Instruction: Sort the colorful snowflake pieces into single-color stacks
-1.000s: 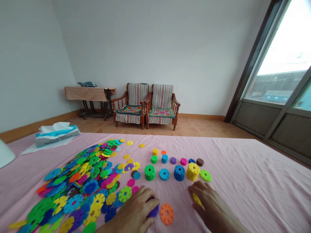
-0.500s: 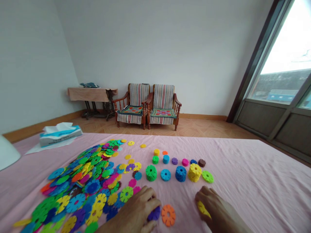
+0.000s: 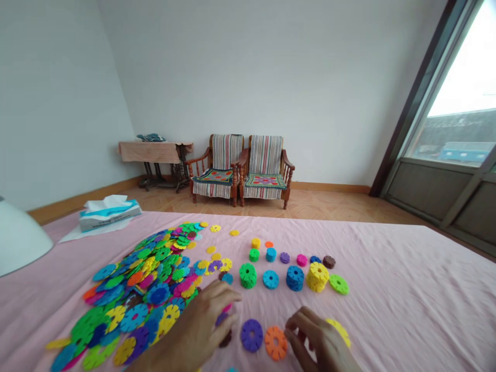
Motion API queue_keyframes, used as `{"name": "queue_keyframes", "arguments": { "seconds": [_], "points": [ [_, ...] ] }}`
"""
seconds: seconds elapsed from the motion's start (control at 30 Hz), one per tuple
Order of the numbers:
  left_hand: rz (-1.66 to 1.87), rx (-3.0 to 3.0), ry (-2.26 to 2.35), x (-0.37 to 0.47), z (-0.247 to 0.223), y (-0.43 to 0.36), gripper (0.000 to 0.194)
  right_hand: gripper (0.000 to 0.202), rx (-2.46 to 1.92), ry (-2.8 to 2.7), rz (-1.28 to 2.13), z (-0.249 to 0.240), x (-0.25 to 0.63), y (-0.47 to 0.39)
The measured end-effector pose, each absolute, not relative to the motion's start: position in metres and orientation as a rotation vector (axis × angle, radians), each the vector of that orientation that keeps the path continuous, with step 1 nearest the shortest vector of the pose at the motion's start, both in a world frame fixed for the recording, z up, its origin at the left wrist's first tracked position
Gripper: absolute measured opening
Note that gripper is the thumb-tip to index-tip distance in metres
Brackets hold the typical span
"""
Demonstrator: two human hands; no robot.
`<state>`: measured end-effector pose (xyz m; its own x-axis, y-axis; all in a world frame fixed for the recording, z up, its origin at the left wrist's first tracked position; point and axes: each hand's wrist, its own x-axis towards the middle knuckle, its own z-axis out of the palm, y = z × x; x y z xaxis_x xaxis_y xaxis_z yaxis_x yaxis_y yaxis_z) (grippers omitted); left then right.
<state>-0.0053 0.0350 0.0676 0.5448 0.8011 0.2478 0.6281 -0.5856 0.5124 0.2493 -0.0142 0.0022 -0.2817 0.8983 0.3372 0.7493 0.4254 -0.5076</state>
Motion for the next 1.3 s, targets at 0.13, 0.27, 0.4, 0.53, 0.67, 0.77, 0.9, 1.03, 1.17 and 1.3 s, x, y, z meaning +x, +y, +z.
{"name": "queue_keyframes", "arguments": {
  "seconds": [0.13, 0.27, 0.4, 0.53, 0.67, 0.77, 0.9, 1.03, 1.17, 1.3],
  "points": [
    [0.700, 2.386, 1.427, -0.030, 0.061, 0.067, 0.020, 0.029, -1.419, -1.975, 0.350, -0.009, 0.240, -0.014],
    [0.696, 2.396, 1.570, -0.050, 0.047, 0.101, 0.024, 0.034, -1.448, -1.854, 0.344, -0.010, 0.236, -0.013],
    [0.694, 2.391, 1.670, -0.063, 0.034, 0.131, 0.024, 0.034, -1.436, -1.813, 0.365, -0.011, 0.235, -0.012],
    [0.632, 2.399, 1.687, -0.072, 0.027, 0.150, 0.021, 0.035, -1.468, -1.817, 0.379, -0.014, 0.237, -0.012],
    [0.591, 2.420, 1.624, -0.076, 0.027, 0.154, 0.018, 0.036, -1.481, -1.827, 0.414, -0.013, 0.238, -0.012],
    [0.613, 2.410, 1.595, -0.075, 0.030, 0.150, 0.018, 0.034, -1.474, -1.832, 0.431, -0.012, 0.238, -0.012],
    [0.722, 2.338, 1.611, -0.070, 0.033, 0.141, 0.020, 0.029, -1.441, -1.818, 0.434, -0.012, 0.238, -0.012],
    [0.851, 2.207, 1.605, -0.065, 0.037, 0.134, 0.012, 0.027, -1.403, -1.811, 0.429, -0.016, 0.239, -0.010],
    [1.003, 2.033, 1.568, -0.047, 0.047, 0.117, 0.011, 0.024, -1.400, -1.795, 0.417, -0.020, 0.239, -0.009],
    [1.015, 1.887, 1.370, -0.004, 0.055, 0.076, 0.019, 0.020, -1.343, -1.792, 0.371, -0.024, 0.235, -0.011]
  ]
}}
